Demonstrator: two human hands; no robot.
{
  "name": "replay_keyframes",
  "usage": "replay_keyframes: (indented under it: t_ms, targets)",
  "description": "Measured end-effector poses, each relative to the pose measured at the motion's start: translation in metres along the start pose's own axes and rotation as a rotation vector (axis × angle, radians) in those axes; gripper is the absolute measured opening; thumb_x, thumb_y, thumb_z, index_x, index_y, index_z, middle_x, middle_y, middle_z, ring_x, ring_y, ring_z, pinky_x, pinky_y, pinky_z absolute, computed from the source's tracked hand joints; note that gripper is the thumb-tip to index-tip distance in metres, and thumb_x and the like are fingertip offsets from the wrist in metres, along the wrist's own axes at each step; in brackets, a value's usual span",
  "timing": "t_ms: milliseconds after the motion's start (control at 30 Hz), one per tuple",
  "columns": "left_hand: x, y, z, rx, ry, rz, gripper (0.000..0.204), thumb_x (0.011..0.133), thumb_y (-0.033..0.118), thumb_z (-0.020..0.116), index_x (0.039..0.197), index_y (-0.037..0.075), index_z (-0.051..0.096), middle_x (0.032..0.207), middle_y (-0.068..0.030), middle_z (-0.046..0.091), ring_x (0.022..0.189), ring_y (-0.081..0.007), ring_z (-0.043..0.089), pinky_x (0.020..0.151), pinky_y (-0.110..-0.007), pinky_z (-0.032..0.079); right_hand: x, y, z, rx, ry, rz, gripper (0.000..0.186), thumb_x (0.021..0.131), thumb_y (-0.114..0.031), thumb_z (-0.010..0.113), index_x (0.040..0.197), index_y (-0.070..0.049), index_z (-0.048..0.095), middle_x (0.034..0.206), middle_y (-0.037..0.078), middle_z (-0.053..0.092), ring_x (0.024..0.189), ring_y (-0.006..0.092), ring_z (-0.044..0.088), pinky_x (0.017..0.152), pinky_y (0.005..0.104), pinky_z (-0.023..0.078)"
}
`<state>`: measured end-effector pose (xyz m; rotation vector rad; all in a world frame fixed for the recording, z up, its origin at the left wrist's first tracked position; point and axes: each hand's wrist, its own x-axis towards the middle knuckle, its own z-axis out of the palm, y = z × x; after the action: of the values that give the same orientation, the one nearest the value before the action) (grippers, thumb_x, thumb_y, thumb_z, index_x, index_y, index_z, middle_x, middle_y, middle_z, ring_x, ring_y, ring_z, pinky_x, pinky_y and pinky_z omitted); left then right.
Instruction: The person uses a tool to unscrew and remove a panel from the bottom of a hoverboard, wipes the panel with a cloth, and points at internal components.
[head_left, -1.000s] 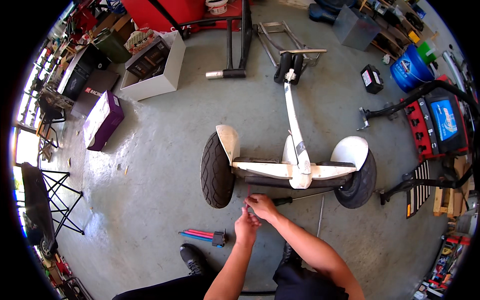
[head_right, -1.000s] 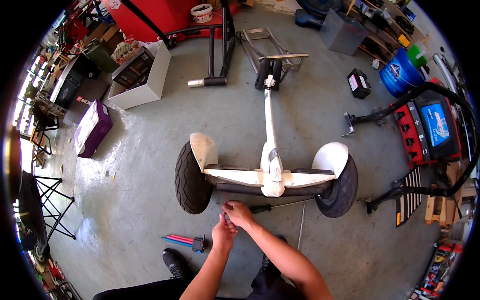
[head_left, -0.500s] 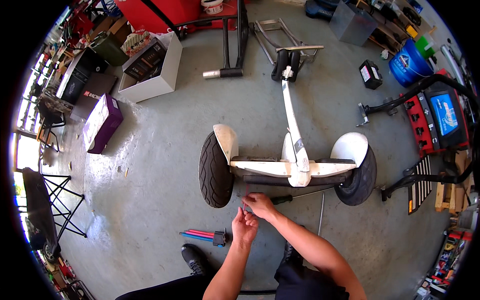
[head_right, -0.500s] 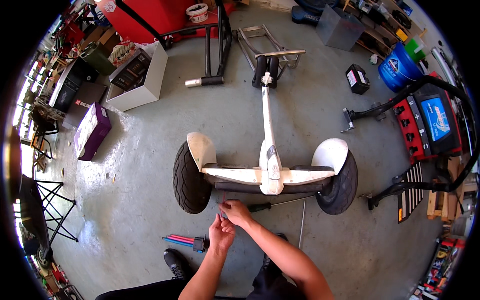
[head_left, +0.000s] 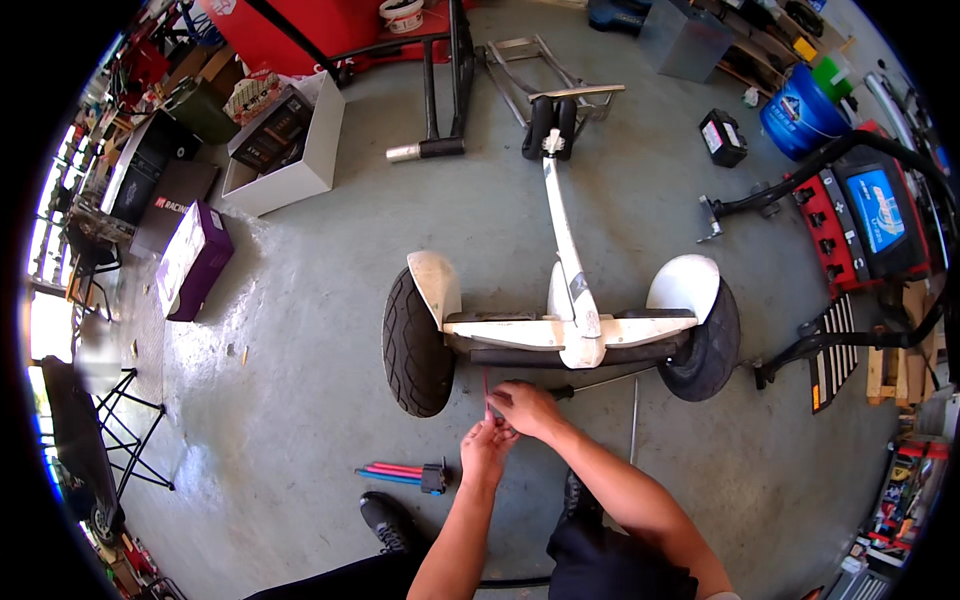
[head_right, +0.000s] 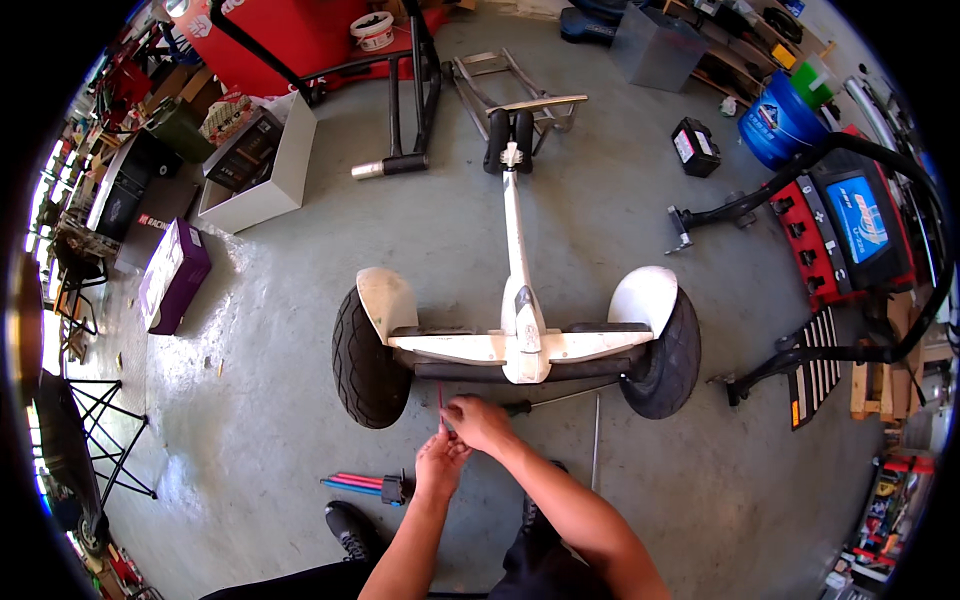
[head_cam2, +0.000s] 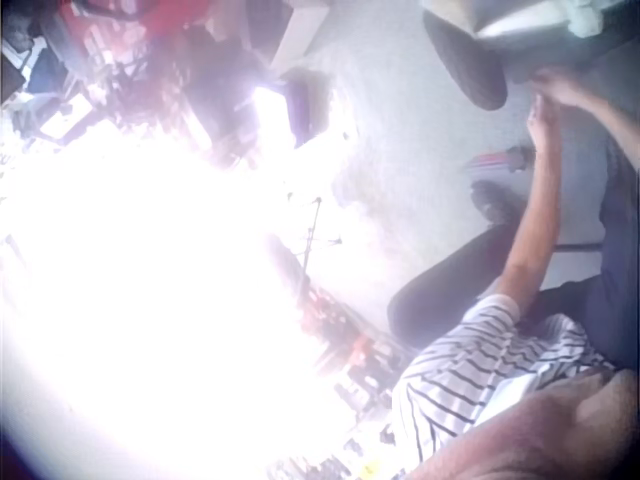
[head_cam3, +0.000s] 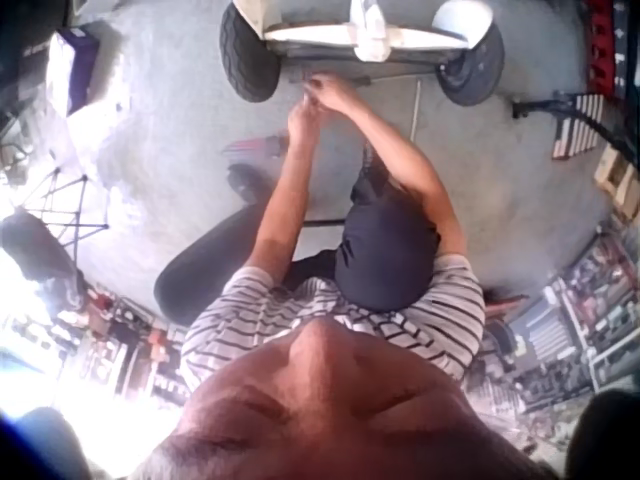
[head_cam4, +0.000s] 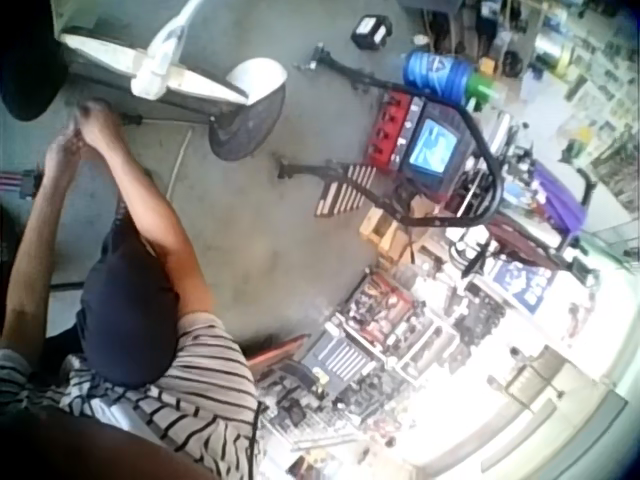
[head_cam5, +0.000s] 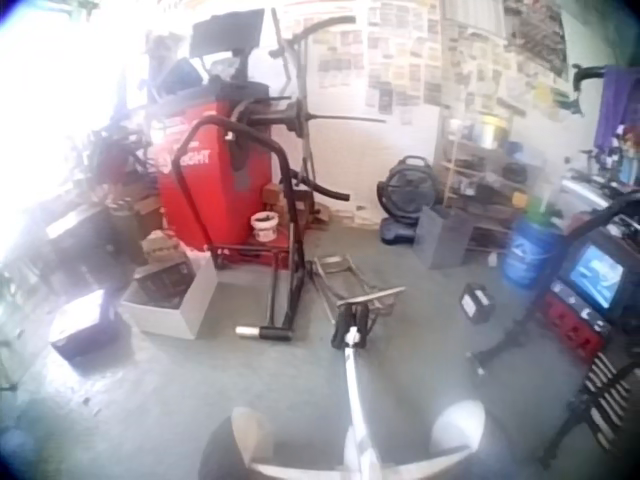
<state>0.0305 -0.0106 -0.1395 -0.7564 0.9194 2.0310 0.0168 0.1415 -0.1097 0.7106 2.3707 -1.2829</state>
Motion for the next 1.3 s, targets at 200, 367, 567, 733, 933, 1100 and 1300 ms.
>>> replay_keyframes:
  t_ms: [200,367,567,733,933,1100,1300]
  targets:
    - [-0.003,0.003,0.009,0.111,0.110,0.027,0.032,0.098,0.032,0.063,0.094,0.000,0.065,0.082,-0.0103,0.068,0.069,-0.0169,0.065,0.070,-0.032,0.057,-0.049,0.077,-0.060,-0.538,0.340,-0.202,0.043,0.078,-0.044,0.077,0.105,-0.011,0.067,0.109,0.012,0.063,0.112,0.0328,0.058,0.096,0.0460,0.046]
    - [-0.012,0.017,0.025,0.633,0.236,0.166,0.036,0.097,0.033,0.065,0.096,-0.003,0.066,0.078,-0.0110,0.065,0.062,-0.0164,0.062,0.063,-0.032,0.057,-0.084,0.121,-0.064,-0.482,0.421,0.027,0.041,0.077,-0.040,0.079,0.098,-0.008,0.067,0.106,0.013,0.063,0.104,0.0313,0.061,0.088,0.0436,0.050]
    - [-0.004,0.025,0.014,0.064,0.120,-0.068,0.028,0.100,0.025,0.061,0.098,-0.002,0.065,0.069,-0.0028,0.055,0.057,-0.0110,0.048,0.057,-0.025,0.045,-0.107,0.092,-0.082,-0.393,0.244,0.114,0.043,0.083,-0.042,0.073,0.111,-0.010,0.069,0.119,0.016,0.064,0.116,0.0344,0.058,0.094,0.0442,0.049]
    - [0.016,0.032,-0.013,-0.475,-0.280,-0.391,0.028,0.104,0.027,0.052,0.103,0.001,0.062,0.067,0.0012,0.048,0.055,-0.0093,0.038,0.054,-0.023,0.036,-0.007,0.032,0.006,0.619,-0.133,-0.029,0.038,0.100,-0.037,0.058,0.108,-0.001,0.068,0.097,0.005,0.072,0.083,0.0126,0.063,0.073,0.0300,0.052]
    - [-0.025,0.020,0.021,0.853,0.244,0.427,0.033,0.099,0.033,0.060,0.097,0.000,0.063,0.074,-0.0068,0.066,0.055,-0.0134,0.060,0.051,-0.030,0.048,0.022,0.021,0.055,0.605,-0.034,-0.083,0.031,0.098,-0.030,0.058,0.093,-0.003,0.071,0.079,0.009,0.069,0.072,0.0184,0.062,0.068,0.0355,0.049]
    - [-0.022,0.002,0.025,1.292,0.379,0.755,0.034,0.104,0.029,0.052,0.092,-0.001,0.062,0.070,-0.0064,0.065,0.055,-0.0155,0.061,0.053,-0.031,0.049,0.022,0.026,0.061,0.626,0.027,-0.093,0.030,0.096,-0.029,0.061,0.087,-0.002,0.072,0.078,0.010,0.068,0.068,0.0197,0.062,0.066,0.0364,0.049]
    - [0.010,0.001,-0.009,-0.122,0.078,0.042,0.035,0.106,0.035,0.045,0.091,0.006,0.058,0.068,-0.0019,0.055,0.055,-0.0120,0.046,0.054,-0.028,0.039,0.027,0.030,0.059,0.849,-0.120,-0.049,0.031,0.095,-0.032,0.060,0.087,-0.004,0.072,0.078,0.013,0.069,0.069,0.0243,0.064,0.066,0.0377,0.050]
